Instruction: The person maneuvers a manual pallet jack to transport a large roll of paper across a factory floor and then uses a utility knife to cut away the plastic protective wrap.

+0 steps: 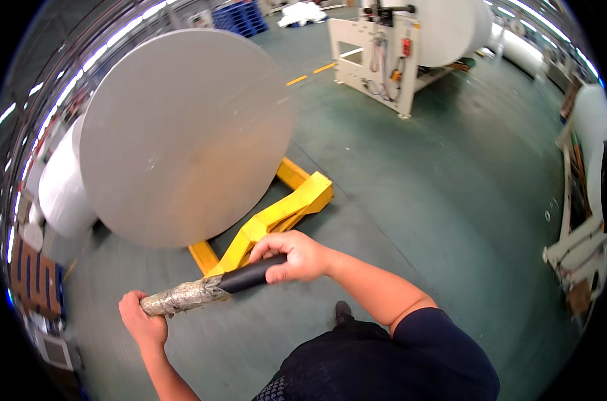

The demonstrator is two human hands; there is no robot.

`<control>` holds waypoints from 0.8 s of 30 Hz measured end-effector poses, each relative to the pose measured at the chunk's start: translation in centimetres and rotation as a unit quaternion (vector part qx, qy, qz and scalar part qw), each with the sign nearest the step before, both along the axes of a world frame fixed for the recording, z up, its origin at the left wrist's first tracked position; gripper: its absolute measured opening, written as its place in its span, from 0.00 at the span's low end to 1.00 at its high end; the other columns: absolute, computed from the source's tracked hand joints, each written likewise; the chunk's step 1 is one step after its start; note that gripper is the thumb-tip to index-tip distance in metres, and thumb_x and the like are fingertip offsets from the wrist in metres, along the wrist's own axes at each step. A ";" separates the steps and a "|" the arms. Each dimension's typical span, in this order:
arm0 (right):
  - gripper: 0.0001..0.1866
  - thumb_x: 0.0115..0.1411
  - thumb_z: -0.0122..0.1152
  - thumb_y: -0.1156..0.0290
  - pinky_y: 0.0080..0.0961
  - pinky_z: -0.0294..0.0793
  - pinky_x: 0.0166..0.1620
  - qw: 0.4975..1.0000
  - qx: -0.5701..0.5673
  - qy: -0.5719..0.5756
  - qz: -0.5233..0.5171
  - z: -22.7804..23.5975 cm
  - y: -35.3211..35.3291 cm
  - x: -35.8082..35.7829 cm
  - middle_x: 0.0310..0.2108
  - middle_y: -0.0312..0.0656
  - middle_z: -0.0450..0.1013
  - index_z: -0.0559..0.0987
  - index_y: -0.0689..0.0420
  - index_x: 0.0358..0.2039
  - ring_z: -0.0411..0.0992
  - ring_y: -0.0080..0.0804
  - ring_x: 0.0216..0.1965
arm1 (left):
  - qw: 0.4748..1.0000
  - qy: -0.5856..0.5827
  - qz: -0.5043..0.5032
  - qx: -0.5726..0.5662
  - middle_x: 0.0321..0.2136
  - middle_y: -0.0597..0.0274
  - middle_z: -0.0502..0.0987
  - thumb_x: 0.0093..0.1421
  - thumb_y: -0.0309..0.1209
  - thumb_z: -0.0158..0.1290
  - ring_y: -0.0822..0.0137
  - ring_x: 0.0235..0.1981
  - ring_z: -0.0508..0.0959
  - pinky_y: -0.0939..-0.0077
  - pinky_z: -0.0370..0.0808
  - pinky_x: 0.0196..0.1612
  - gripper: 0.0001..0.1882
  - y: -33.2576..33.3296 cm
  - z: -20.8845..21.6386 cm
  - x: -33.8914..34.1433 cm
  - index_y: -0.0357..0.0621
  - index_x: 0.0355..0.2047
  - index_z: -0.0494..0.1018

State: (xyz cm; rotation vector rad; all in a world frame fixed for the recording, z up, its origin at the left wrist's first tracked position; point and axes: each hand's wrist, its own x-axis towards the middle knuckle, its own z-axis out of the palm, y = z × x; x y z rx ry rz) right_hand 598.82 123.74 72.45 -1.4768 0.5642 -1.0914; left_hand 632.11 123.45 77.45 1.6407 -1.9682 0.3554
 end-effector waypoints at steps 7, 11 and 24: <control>0.15 0.53 0.56 0.59 0.17 0.64 0.31 0.987 -0.031 -0.051 -0.146 -2.8 1.8 0.5 0.21 0.31 0.65 0.69 0.59 0.27 0.62 0.16 0.27 | 0.999 -0.029 -0.012 -0.045 0.23 0.56 0.66 0.35 0.23 0.50 0.53 0.29 0.65 0.65 0.63 0.32 0.12 1.4 -1.3 0.1 0.41 0.24 0.63; 0.15 0.55 0.54 0.58 0.16 0.62 0.30 0.969 -0.121 -0.038 -0.213 -2.6 2.8 2.2 0.19 0.31 0.64 0.69 0.58 0.23 0.60 0.17 0.24 | 0.998 -0.040 -0.022 -0.048 0.23 0.56 0.66 0.35 0.23 0.50 0.53 0.29 0.65 0.64 0.62 0.32 0.12 2.0 -1.5 1.8 0.40 0.24 0.63; 0.10 0.55 0.45 0.68 0.18 0.61 0.35 0.962 -0.064 -0.057 -0.258 -2.6 4.1 -4.1 0.22 0.34 0.64 0.69 0.60 0.21 0.61 0.20 0.28 | 0.996 -0.057 0.059 -0.022 0.25 0.58 0.70 0.36 0.24 0.49 0.53 0.31 0.68 0.63 0.65 0.34 0.10 8.7 -0.3 -6.1 0.44 0.24 0.66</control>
